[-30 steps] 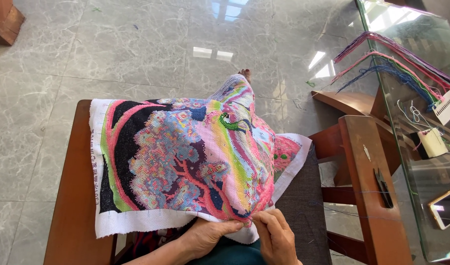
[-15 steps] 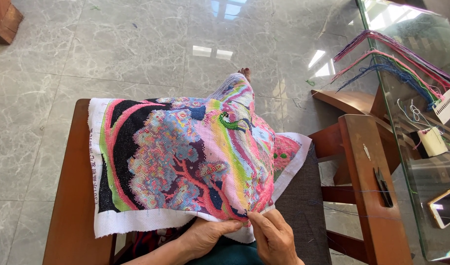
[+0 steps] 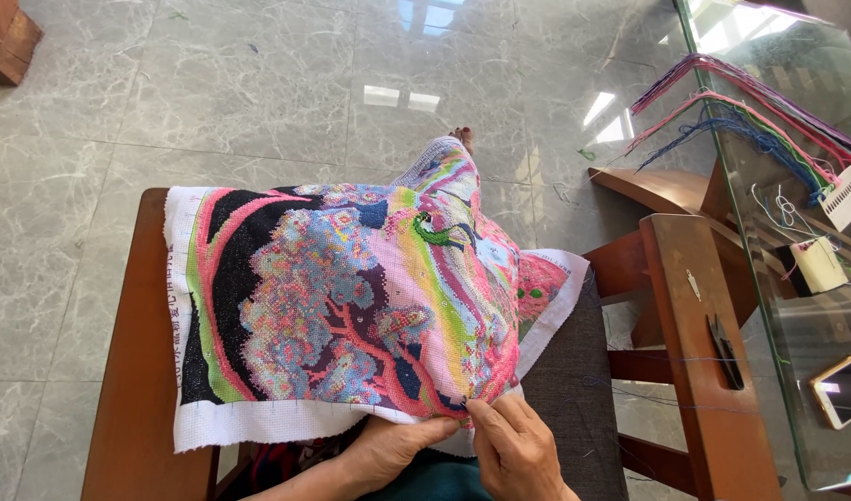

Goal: A person is cross-stitching a colorful pattern on a canvas using a needle and thread.

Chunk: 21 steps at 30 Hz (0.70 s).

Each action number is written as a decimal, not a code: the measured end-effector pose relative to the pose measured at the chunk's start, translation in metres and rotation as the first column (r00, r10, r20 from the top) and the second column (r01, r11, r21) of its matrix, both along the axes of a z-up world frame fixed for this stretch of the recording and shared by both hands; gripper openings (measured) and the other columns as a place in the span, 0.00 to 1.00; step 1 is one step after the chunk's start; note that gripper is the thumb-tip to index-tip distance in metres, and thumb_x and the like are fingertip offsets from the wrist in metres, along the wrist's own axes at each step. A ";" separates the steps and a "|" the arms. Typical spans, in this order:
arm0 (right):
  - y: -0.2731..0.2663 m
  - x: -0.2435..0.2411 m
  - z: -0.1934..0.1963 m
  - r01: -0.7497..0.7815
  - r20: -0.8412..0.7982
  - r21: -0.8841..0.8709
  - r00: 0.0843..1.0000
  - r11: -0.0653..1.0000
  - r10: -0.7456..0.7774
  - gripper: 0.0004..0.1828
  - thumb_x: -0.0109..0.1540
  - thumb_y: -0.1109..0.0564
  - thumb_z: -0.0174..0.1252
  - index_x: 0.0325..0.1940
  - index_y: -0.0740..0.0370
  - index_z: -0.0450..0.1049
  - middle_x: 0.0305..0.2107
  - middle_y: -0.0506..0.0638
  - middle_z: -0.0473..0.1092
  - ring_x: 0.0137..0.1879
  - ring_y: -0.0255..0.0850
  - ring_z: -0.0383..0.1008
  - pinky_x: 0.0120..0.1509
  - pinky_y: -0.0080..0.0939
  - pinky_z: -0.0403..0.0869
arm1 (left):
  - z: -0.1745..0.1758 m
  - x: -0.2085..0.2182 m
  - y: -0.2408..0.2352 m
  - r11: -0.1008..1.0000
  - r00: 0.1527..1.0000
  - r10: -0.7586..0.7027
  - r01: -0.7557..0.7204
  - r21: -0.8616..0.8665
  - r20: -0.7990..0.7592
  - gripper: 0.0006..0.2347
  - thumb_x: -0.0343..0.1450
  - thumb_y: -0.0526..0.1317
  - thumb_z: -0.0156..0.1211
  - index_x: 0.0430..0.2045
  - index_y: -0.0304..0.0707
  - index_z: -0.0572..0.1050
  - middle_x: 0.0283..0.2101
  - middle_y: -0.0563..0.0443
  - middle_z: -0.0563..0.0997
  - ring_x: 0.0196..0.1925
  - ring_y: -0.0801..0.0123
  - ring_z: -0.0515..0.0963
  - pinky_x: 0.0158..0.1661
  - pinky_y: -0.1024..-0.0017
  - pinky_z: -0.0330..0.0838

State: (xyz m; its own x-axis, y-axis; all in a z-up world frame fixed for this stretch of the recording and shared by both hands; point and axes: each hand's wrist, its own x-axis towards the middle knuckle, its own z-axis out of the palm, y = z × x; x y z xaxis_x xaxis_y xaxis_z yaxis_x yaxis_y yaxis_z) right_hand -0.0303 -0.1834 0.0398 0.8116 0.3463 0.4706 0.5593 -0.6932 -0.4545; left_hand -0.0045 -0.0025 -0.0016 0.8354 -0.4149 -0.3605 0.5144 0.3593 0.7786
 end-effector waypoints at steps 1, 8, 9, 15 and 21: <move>0.001 0.000 0.000 0.001 -0.001 0.001 1.000 1.000 -0.001 0.10 0.64 0.67 0.51 0.48 0.69 0.74 0.26 0.53 0.65 0.28 0.46 0.64 0.36 0.43 0.69 | 0.002 0.001 0.000 1.000 1.000 -0.001 0.001 0.001 -0.001 0.21 0.64 0.33 0.69 0.54 0.41 0.78 0.61 0.51 0.82 0.62 0.69 0.78 0.68 0.66 0.64; 0.012 0.002 -0.002 0.051 0.071 -0.327 0.997 0.944 -0.030 0.10 0.64 0.64 0.44 0.43 0.68 0.72 0.27 0.54 0.63 0.30 0.49 0.64 0.37 0.47 0.70 | -0.011 -0.005 -0.001 0.949 0.961 -0.114 0.030 0.314 0.253 0.08 0.70 0.39 0.65 0.42 0.50 0.79 0.53 0.61 0.80 0.58 0.77 0.74 0.67 0.72 0.58; 0.017 0.004 0.003 0.070 0.072 -0.342 0.996 0.937 -0.048 0.10 0.65 0.64 0.43 0.40 0.67 0.72 0.24 0.52 0.60 0.26 0.47 0.60 0.33 0.47 0.66 | -0.002 -0.003 0.003 0.915 0.967 -0.128 0.029 0.403 0.221 0.15 0.68 0.43 0.68 0.49 0.51 0.80 0.61 0.60 0.81 0.66 0.75 0.74 0.71 0.70 0.52; 0.001 0.000 0.006 0.226 -0.067 0.038 0.972 0.973 -0.224 0.23 0.59 0.51 0.69 0.56 0.60 0.76 0.48 0.54 0.75 0.53 0.42 0.78 0.60 0.40 0.77 | 0.021 0.009 0.003 0.983 0.942 -0.070 0.010 0.182 0.329 0.19 0.69 0.37 0.67 0.57 0.41 0.76 0.64 0.52 0.79 0.67 0.71 0.74 0.71 0.67 0.55; -0.026 -0.019 0.020 -0.345 -0.626 0.464 0.524 0.816 0.577 0.20 0.73 0.50 0.48 0.56 0.67 0.78 0.50 0.60 0.74 0.57 0.46 0.78 0.67 0.40 0.71 | 0.032 0.021 -0.010 0.989 0.940 0.094 -0.126 -0.078 -0.328 0.15 0.61 0.27 0.70 0.42 0.27 0.84 0.47 0.43 0.88 0.46 0.64 0.84 0.57 0.66 0.77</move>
